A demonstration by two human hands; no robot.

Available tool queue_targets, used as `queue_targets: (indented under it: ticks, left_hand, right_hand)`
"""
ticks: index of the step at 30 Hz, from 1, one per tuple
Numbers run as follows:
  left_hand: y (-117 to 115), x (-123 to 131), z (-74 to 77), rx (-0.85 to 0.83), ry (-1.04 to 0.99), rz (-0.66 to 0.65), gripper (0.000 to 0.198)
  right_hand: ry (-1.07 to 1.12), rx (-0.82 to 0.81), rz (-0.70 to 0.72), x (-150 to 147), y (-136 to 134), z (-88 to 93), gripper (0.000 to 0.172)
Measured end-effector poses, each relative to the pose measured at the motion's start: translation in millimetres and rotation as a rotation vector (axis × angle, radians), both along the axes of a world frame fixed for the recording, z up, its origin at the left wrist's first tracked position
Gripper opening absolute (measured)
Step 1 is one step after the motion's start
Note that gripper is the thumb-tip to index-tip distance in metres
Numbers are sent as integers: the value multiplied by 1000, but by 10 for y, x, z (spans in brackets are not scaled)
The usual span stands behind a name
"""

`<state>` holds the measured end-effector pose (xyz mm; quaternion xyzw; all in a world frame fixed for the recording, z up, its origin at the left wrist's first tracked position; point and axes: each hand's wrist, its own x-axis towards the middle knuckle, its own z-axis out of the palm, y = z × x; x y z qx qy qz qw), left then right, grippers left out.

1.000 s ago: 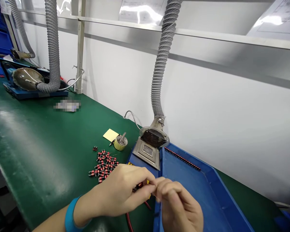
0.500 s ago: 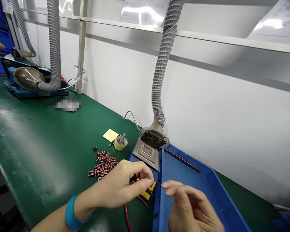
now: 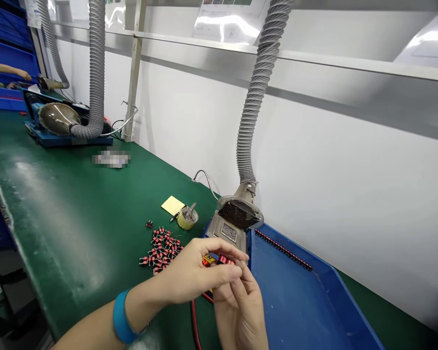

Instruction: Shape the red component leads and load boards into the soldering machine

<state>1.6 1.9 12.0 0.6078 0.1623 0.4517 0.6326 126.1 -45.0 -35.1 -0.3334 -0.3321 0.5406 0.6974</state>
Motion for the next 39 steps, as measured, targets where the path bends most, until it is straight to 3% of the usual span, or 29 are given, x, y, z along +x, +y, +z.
queue_targets:
  ticks: [3,9,15,17,20,22,24,29,31,35,37,39]
  left_hand:
    - [81,-8,-8,-115,-56,-11,9]
    - [122,19,-51,-352,-268,89,19]
    - [205,-155,11,-288,-429,361,16]
    - [232,-236,43,-215,-268,255,13]
    - [237,-276,61,-131,37,-27,19]
    - [223,-235,43,-164,78,-105,13]
    - [203,-163,12,-246,1,-94,11]
    - [146,-12,-39,-486,-296,4,24]
    - [142,-4,-36,-486,-386,78,22]
    - [202,-147,-3,-273,-454,396,8]
    - [239,-305,6,-172,-358,525,5]
    - [245,-509,-29,-48,-144,553,4]
  right_hand:
    - [-84,15,-43,26,27,-34,14]
    - [-152,52,-28,-1,68,-57,14]
    - [-53,-80,-48,-156,38,72,18]
    - [-52,-58,1,-115,58,49,17]
    - [-54,-20,47,-8,100,-42,15]
    - [-49,-26,25,45,114,-101,15]
    - [-47,-23,7,69,115,-138,16]
    - [-63,-10,-12,50,97,-130,19]
    - [-85,-12,22,16,84,-87,17]
    - [-54,-116,35,-83,11,59,23]
    - [-31,-188,-8,-96,-42,139,27]
    - [-71,-233,-26,-43,-86,208,25]
